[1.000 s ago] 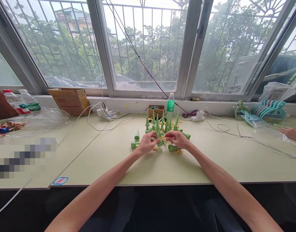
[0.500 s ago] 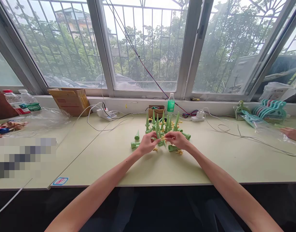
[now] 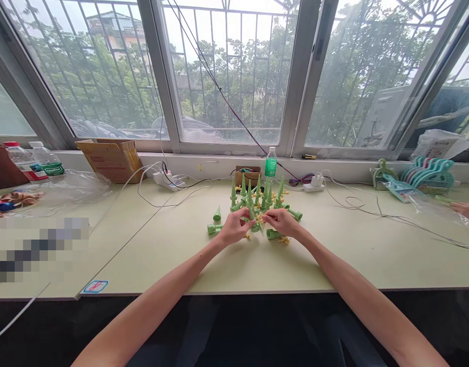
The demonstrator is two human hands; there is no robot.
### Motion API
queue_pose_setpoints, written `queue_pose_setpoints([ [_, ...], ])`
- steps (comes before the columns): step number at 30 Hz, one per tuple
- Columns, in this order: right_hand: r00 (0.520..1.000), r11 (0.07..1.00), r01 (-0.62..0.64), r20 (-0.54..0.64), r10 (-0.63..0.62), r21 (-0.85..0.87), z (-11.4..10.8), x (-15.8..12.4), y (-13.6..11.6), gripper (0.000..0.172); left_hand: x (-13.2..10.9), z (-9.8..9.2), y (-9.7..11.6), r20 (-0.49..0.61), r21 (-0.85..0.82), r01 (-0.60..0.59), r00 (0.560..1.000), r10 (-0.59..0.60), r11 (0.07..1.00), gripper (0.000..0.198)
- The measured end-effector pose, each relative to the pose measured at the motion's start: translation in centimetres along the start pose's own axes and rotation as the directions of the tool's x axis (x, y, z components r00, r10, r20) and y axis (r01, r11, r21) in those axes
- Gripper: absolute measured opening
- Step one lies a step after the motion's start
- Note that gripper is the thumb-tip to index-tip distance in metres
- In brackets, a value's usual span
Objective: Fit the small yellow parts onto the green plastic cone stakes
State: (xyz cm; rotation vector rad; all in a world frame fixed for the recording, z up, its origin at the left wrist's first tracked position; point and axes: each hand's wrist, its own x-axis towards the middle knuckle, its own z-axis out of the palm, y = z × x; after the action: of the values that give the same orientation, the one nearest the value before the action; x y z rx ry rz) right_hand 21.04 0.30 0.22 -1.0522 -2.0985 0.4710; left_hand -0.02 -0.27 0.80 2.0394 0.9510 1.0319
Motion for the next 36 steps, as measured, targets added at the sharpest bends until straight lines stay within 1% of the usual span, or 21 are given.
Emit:
queue_pose_setpoints([
  [7,0.999,0.999,-0.031,0.033,0.031,-0.012,0.24,-0.05,0.45,0.049,0.01,0.01,-0.17,-0.006,0.025,-0.014,1.0,0.014,1.0,0.024],
  [11,1.0,1.0,-0.017,0.005,0.017,-0.015,0.16,0.02,0.42,0.051,0.06,0.06,-0.19,-0.015,0.007,0.004,1.0,-0.004,1.0,0.024],
  [14,1.0,1.0,-0.004,-0.011,0.004,0.028,0.05,0.02,0.41,0.042,0.09,0.07,-0.16,-0.037,-0.01,0.019,0.999,-0.02,1.0,0.024],
  [17,1.0,0.995,0.005,0.012,-0.007,0.1,0.06,-0.05,0.61,0.031,0.06,0.06,-0.06,-0.045,-0.012,0.013,0.999,-0.013,1.0,0.024],
  [22,1.0,0.992,0.002,0.029,-0.006,0.124,0.21,-0.07,0.81,0.028,0.01,0.13,0.04,-0.037,-0.018,0.005,0.999,-0.006,1.0,0.027],
  [27,1.0,0.995,-0.001,0.003,0.001,0.103,0.18,-0.02,0.43,0.033,0.09,0.22,-0.08,-0.034,-0.045,0.015,0.999,-0.017,0.999,0.029],
  [32,1.0,1.0,-0.01,-0.012,0.01,-0.024,0.24,0.03,0.26,0.047,0.02,0.21,-0.13,-0.019,-0.037,-0.015,1.0,0.014,0.999,0.028],
  [34,1.0,0.999,-0.02,-0.009,0.02,-0.026,0.24,0.03,0.23,0.05,-0.01,0.22,-0.12,-0.02,-0.027,-0.02,1.0,0.019,0.999,0.026],
  [36,1.0,1.0,-0.025,-0.007,0.025,-0.001,0.19,0.0,0.17,0.048,-0.02,0.22,-0.12,-0.028,-0.017,-0.021,0.999,0.021,1.0,0.025],
])
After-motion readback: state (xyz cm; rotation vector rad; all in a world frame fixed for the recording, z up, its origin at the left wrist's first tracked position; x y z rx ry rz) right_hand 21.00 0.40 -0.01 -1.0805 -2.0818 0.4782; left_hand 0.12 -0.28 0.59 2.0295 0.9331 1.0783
